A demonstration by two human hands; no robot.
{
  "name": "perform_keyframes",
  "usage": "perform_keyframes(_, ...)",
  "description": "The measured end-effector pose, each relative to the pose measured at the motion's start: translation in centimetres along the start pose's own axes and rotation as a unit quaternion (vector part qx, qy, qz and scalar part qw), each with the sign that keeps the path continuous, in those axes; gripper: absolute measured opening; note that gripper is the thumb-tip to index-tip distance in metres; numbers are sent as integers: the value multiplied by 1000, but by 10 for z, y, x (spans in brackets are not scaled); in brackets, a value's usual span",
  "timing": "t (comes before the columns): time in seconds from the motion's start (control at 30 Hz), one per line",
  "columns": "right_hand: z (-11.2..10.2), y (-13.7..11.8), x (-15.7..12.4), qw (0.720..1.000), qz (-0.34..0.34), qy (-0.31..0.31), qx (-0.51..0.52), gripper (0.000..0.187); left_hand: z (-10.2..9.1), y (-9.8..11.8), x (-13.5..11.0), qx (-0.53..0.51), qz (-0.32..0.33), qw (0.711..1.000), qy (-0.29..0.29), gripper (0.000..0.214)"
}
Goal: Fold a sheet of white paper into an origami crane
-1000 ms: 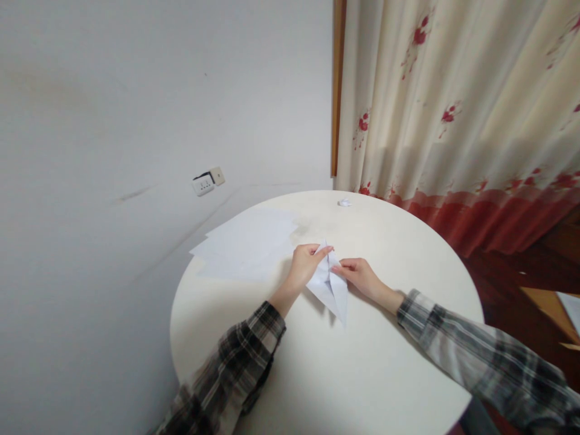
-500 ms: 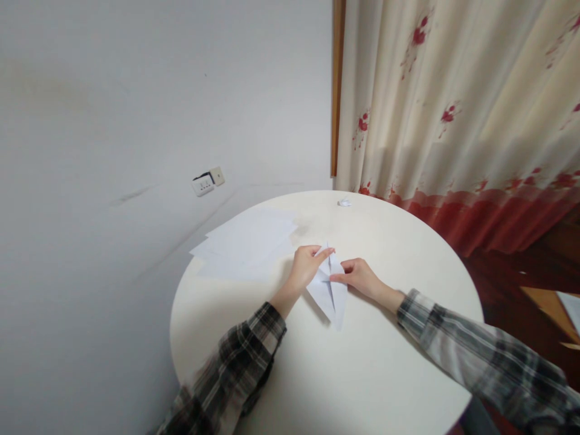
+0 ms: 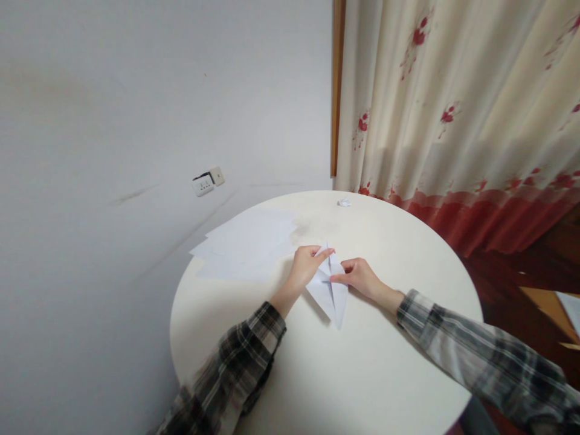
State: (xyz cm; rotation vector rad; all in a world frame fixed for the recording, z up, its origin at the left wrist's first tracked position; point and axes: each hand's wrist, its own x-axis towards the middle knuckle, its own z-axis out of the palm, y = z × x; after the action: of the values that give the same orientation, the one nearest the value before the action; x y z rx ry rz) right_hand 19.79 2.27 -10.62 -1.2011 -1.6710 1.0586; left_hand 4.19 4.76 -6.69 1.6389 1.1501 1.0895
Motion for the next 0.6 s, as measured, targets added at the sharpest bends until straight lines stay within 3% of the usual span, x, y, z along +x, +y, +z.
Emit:
perform_keyframes(0.2,0,-1,1,999,20,14,22,42,-3,0,-1,28,-18,998,-54,34)
perform_keyframes(0.6,2,-3,-2,999,-10,0,30,39,-4,6,-4,-45,-60,996,-54,29)
